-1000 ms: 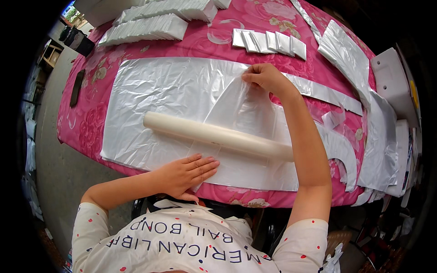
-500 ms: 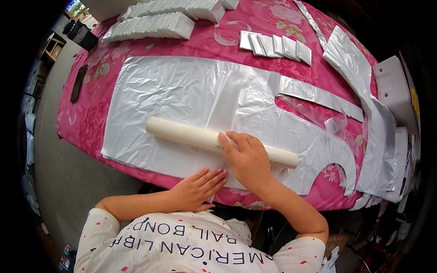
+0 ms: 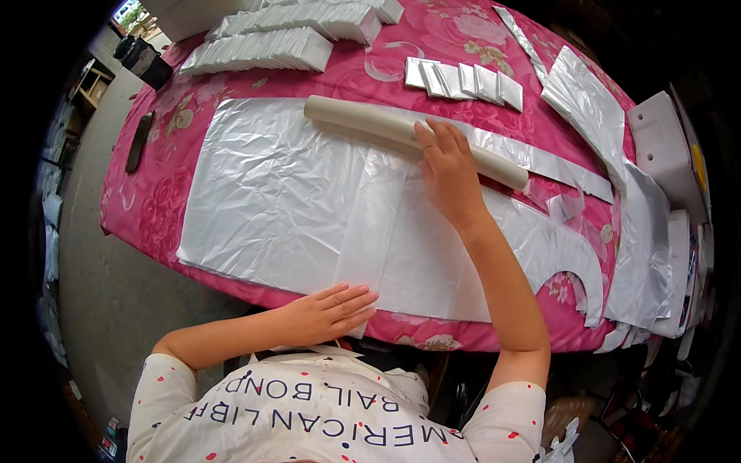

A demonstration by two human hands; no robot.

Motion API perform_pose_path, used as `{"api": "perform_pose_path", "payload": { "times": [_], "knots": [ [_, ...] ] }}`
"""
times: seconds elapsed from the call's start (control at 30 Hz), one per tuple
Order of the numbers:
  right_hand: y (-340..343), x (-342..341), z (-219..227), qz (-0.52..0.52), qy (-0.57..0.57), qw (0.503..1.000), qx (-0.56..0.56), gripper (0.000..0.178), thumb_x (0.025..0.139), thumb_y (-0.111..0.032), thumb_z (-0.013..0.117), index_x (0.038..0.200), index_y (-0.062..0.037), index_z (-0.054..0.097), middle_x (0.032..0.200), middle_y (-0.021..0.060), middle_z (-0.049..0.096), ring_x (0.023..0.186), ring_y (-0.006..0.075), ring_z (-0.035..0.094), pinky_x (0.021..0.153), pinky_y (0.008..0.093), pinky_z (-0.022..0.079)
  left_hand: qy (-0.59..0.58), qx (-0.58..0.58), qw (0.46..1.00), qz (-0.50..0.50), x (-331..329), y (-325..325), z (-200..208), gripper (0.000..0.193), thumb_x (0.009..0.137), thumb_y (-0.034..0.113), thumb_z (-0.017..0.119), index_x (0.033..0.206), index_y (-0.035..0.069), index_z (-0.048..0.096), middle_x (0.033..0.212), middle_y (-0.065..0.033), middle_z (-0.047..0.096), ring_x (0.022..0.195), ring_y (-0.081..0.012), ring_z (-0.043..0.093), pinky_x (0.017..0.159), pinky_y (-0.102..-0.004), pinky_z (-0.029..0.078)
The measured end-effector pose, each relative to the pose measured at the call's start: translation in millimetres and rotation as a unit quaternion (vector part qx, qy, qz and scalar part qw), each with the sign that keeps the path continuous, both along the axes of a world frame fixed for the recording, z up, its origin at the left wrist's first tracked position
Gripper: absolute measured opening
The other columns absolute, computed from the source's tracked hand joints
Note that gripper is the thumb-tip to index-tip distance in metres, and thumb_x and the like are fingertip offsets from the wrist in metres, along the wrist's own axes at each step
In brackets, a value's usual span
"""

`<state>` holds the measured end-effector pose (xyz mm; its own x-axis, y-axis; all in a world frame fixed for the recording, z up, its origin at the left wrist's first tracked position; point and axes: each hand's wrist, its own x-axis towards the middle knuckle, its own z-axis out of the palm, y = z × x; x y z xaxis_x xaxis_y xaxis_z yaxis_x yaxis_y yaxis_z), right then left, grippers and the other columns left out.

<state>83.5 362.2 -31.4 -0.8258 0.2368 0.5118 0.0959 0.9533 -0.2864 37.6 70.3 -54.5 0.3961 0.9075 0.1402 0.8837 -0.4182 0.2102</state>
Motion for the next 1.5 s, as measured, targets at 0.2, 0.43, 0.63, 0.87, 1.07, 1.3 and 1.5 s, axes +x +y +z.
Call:
{"api": "perform_pose_path", "payload": {
  "times": [0.2,0.43,0.63,0.87,1.07,1.3,1.5],
  "knots": [
    [-87,59,-5,0.204,-0.125,0.959,-0.154,0.052,0.066,0.008,0.053,0.117,-0.0017,0.053,0.119,0.0147,0.053,0.113,0.0338,0.048,0.094,0.0396,0.042,-0.127,0.020,0.992,-0.009,-22,-13,-4,0.042,0.082,0.015,0.051,0.121,0.000,0.049,0.132,-0.0136,0.045,0.123,-0.0252,0.043,0.104,-0.0368,0.035],
    [-108,72,-4,0.197,-0.127,0.958,-0.167,0.054,0.064,0.007,0.053,0.117,-0.0001,0.052,0.122,0.0143,0.050,0.111,0.0328,0.049,0.094,0.0383,0.043,-0.176,0.073,0.980,-0.061,-40,-3,2,0.031,0.078,0.008,0.060,0.108,-0.001,0.058,0.114,-0.0123,0.058,0.107,-0.0252,0.056,0.093,-0.0371,0.046],
    [-107,71,-13,0.148,-0.079,0.978,-0.122,0.046,0.064,0.002,0.058,0.110,0.0010,0.056,0.111,0.0125,0.055,0.101,0.0298,0.053,0.087,0.0367,0.045,-0.303,0.077,0.950,0.006,-45,12,7,0.044,0.073,0.012,0.062,0.115,0.002,0.053,0.122,-0.0125,0.053,0.113,-0.0281,0.052,0.092,-0.0389,0.045],
    [-107,74,-16,0.116,-0.049,0.988,-0.087,0.038,0.064,-0.002,0.062,0.102,-0.0034,0.062,0.104,0.0091,0.059,0.090,0.0267,0.057,0.077,0.0351,0.048,-0.116,0.027,0.986,0.116,-44,31,4,0.061,0.069,0.024,0.064,0.122,0.001,0.048,0.125,-0.0142,0.052,0.116,-0.0289,0.049,0.098,-0.0409,0.038],
    [-93,67,-7,0.063,-0.064,0.970,-0.227,0.023,0.071,0.000,0.061,0.094,-0.0022,0.065,0.081,0.0066,0.065,0.073,0.0247,0.060,0.066,0.0323,0.049,-0.297,-0.009,0.927,0.229,-43,46,9,0.051,0.077,0.020,0.062,0.121,-0.001,0.048,0.109,-0.0171,0.058,0.089,-0.0322,0.060,0.081,-0.0410,0.046],
    [-67,33,13,-0.106,-0.260,0.790,-0.545,0.027,0.084,-0.021,0.059,0.078,0.0046,0.064,0.063,0.0088,0.062,0.054,0.0134,0.061,0.053,0.0266,0.046,-0.316,0.041,0.896,0.310,-38,63,19,0.058,0.083,0.014,0.057,0.133,-0.002,0.033,0.135,-0.0199,0.037,0.115,-0.0326,0.045,0.094,-0.0408,0.038],
    [-65,29,12,-0.124,-0.276,0.760,-0.575,0.023,0.082,-0.020,0.061,0.081,0.0034,0.064,0.063,0.0073,0.063,0.052,0.0139,0.060,0.052,0.0270,0.046,-0.101,-0.012,0.960,0.261,-19,66,-4,0.074,0.081,0.028,0.059,0.137,-0.006,0.024,0.145,-0.0212,0.020,0.135,-0.0336,0.021,0.109,-0.0430,0.020]
  ]
}}
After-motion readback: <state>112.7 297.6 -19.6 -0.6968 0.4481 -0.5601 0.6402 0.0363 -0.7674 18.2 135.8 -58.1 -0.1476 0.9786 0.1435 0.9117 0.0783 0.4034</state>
